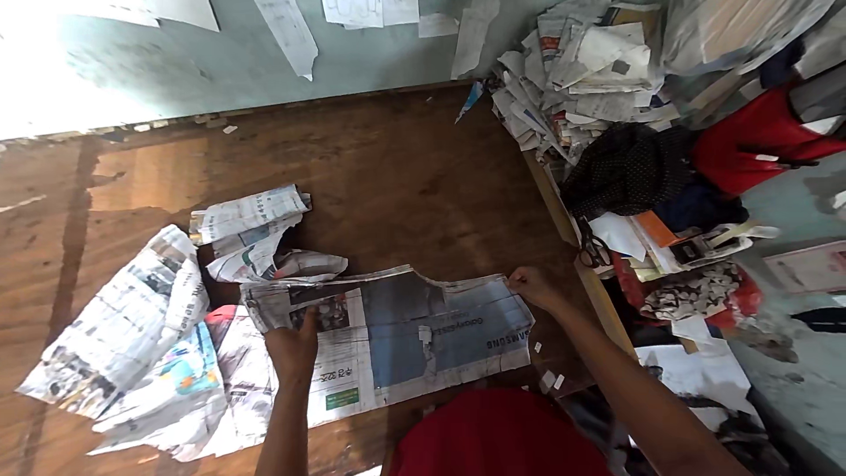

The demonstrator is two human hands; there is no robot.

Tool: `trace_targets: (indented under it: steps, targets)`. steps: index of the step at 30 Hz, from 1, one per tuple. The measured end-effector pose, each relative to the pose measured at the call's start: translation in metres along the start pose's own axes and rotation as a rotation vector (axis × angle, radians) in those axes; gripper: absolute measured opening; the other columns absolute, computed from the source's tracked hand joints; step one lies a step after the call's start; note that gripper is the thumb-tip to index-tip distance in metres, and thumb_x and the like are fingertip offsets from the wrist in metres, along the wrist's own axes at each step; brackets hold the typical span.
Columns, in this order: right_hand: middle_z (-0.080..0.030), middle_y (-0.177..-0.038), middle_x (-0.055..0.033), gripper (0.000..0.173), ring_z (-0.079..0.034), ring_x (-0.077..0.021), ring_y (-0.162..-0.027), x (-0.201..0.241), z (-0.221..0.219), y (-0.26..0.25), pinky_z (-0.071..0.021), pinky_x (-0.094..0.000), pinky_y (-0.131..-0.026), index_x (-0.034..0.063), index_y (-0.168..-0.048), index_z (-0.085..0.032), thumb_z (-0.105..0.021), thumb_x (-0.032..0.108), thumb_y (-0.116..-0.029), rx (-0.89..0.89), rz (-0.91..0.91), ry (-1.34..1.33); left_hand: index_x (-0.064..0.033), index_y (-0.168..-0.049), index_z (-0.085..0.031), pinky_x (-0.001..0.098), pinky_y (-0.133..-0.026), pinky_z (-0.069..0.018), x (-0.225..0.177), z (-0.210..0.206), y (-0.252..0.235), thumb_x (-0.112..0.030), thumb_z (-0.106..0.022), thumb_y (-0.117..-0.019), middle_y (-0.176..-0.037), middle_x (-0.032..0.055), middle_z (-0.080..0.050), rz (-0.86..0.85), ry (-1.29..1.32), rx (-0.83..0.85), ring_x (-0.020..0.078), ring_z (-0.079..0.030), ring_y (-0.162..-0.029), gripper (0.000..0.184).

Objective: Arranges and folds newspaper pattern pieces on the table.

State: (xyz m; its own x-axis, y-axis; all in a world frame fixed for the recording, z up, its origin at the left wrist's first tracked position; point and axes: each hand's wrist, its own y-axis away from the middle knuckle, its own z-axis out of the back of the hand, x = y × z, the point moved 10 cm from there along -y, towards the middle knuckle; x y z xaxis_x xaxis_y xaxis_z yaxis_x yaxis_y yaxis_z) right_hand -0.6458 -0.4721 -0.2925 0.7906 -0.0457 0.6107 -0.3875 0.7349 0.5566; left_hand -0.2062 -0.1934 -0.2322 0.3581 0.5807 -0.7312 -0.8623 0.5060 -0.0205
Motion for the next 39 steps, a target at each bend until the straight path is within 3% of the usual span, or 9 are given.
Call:
trace_targets:
  steps: [5,24,28,34,39]
  targets:
    - [-0.066,-0.112,-0.0230,0.033,-0.065,-0.0298,-0.103,0.003,-0.002,-0.002,-0.0516,-0.0470,-0.096,-0.0072,-0.117,-0.065,-0.064,0.022,-0.1013,0.024,0.015,0.034,0.0173,-0.138,-0.044,0.0491,-0.108,-0.0462,0.004,0.002,-0.003,-0.023,-0.074,-0.0932,-0.127,0.0330,-0.062,-0.032,0.002,-0.006,0.0359,-0.062,-0.122,0.068]
    - [-0.067,-0.113,-0.0220,0.032,-0.066,-0.0301,-0.103,0.003,-0.003,-0.002,-0.0521,-0.0482,-0.095,-0.0056,-0.117,-0.065,-0.064,0.022,-0.1013,0.022,-0.013,0.065,0.0175,-0.134,-0.048,0.0508,-0.103,-0.0483,0.007,-0.001,-0.003,-0.026,-0.072,-0.0944,-0.119,0.0323,-0.065,-0.010,-0.035,0.031,0.0356,-0.066,-0.113,0.064]
    - [-0.067,-0.113,-0.0227,0.031,-0.066,-0.0314,-0.103,0.008,-0.002,0.004,-0.0524,-0.0497,-0.094,-0.0053,-0.118,-0.064,-0.062,0.021,-0.1019,-0.002,-0.020,0.094,0.0175,-0.124,-0.055,0.0537,-0.094,-0.0511,0.008,-0.001,-0.003,-0.031,-0.071,-0.0959,-0.106,0.0298,-0.068,0.047,-0.103,0.058,0.0365,-0.069,-0.101,0.058]
    - [-0.066,-0.114,-0.0253,0.033,-0.066,-0.0347,-0.104,0.011,-0.005,0.006,-0.0522,-0.0521,-0.096,-0.0068,-0.122,-0.062,-0.061,0.020,-0.1030,-0.022,0.018,0.130,0.0158,-0.120,-0.059,0.0568,-0.094,-0.0521,0.013,-0.003,-0.007,-0.031,-0.070,-0.0963,-0.104,0.0296,-0.069,0.035,-0.152,0.085,0.0397,-0.069,-0.100,0.054]
    - [-0.067,-0.109,-0.0242,0.035,-0.067,-0.0353,-0.100,0.011,-0.005,0.008,-0.0520,-0.0543,-0.093,-0.0046,-0.126,-0.058,-0.062,0.021,-0.1031,-0.068,0.010,0.160,0.0128,-0.107,-0.065,0.0587,-0.086,-0.0529,0.015,-0.007,-0.007,-0.036,-0.068,-0.0968,-0.092,0.0264,-0.069,0.034,-0.207,0.123,0.0390,-0.069,-0.089,0.049]
